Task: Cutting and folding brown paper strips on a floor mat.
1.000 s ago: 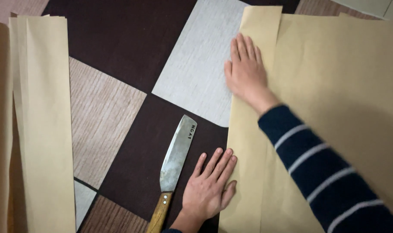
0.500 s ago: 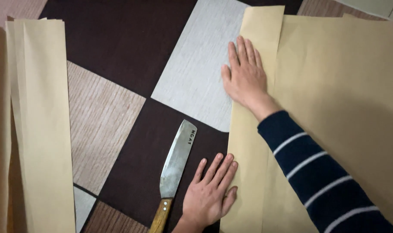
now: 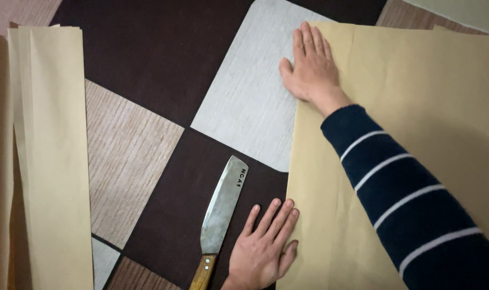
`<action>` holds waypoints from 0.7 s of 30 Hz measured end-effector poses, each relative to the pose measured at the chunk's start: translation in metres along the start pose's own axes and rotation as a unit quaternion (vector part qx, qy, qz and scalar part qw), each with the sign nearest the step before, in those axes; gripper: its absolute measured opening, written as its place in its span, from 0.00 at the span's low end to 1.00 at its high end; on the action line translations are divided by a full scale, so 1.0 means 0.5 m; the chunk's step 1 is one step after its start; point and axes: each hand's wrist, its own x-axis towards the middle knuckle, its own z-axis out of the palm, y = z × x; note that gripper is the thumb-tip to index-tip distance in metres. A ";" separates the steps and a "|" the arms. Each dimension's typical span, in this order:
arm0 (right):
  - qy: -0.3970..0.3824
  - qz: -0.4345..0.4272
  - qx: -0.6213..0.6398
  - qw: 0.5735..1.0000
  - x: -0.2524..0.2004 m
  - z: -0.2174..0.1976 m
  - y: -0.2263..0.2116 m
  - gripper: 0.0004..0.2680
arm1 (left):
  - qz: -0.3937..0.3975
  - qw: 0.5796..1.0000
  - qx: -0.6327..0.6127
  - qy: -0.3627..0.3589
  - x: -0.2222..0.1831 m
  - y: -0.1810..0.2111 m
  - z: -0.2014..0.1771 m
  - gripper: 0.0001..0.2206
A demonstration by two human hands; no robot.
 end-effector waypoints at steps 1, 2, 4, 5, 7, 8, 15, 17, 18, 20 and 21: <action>-0.001 -0.001 0.000 1.000 0.007 -0.003 0.002 0.31 | -0.001 1.000 0.000 0.000 0.001 -0.001 -0.001 0.30; -0.010 -0.002 -0.001 1.000 0.013 -0.006 0.004 0.32 | 0.000 1.000 -0.003 0.005 0.001 -0.001 -0.002 0.30; -0.021 -0.003 -0.002 1.000 0.023 -0.008 0.014 0.32 | 0.000 1.000 -0.006 0.009 0.000 0.003 -0.003 0.30; -0.024 -0.008 -0.006 1.000 0.034 -0.008 0.020 0.33 | 0.000 1.000 -0.005 0.007 0.000 0.001 -0.003 0.31; -0.027 -0.014 -0.009 0.999 0.046 -0.006 0.025 0.34 | -0.002 1.000 -0.003 0.005 -0.001 -0.001 0.000 0.31; -0.037 -0.007 -0.018 0.999 0.049 -0.004 0.026 0.34 | -0.009 1.000 0.005 0.005 -0.002 -0.001 0.004 0.30; 0.072 -0.021 -0.006 0.997 -0.058 0.030 -0.036 0.29 | -0.014 1.000 0.013 0.007 -0.005 0.004 -0.005 0.31; 0.073 -0.024 0.002 0.997 -0.095 0.030 -0.047 0.29 | -0.015 1.000 0.019 0.013 -0.006 0.005 -0.006 0.31; 0.076 -0.026 0.011 0.997 -0.115 0.030 -0.051 0.30 | -0.015 0.999 0.026 0.020 -0.007 0.007 -0.006 0.30; 0.086 -0.037 0.014 0.995 -0.166 0.038 -0.060 0.30 | -0.010 0.999 0.034 0.037 -0.010 0.010 -0.007 0.30; 0.097 -0.048 0.018 0.994 -0.192 0.041 -0.064 0.30 | -0.005 0.998 0.042 0.054 -0.011 0.013 -0.007 0.30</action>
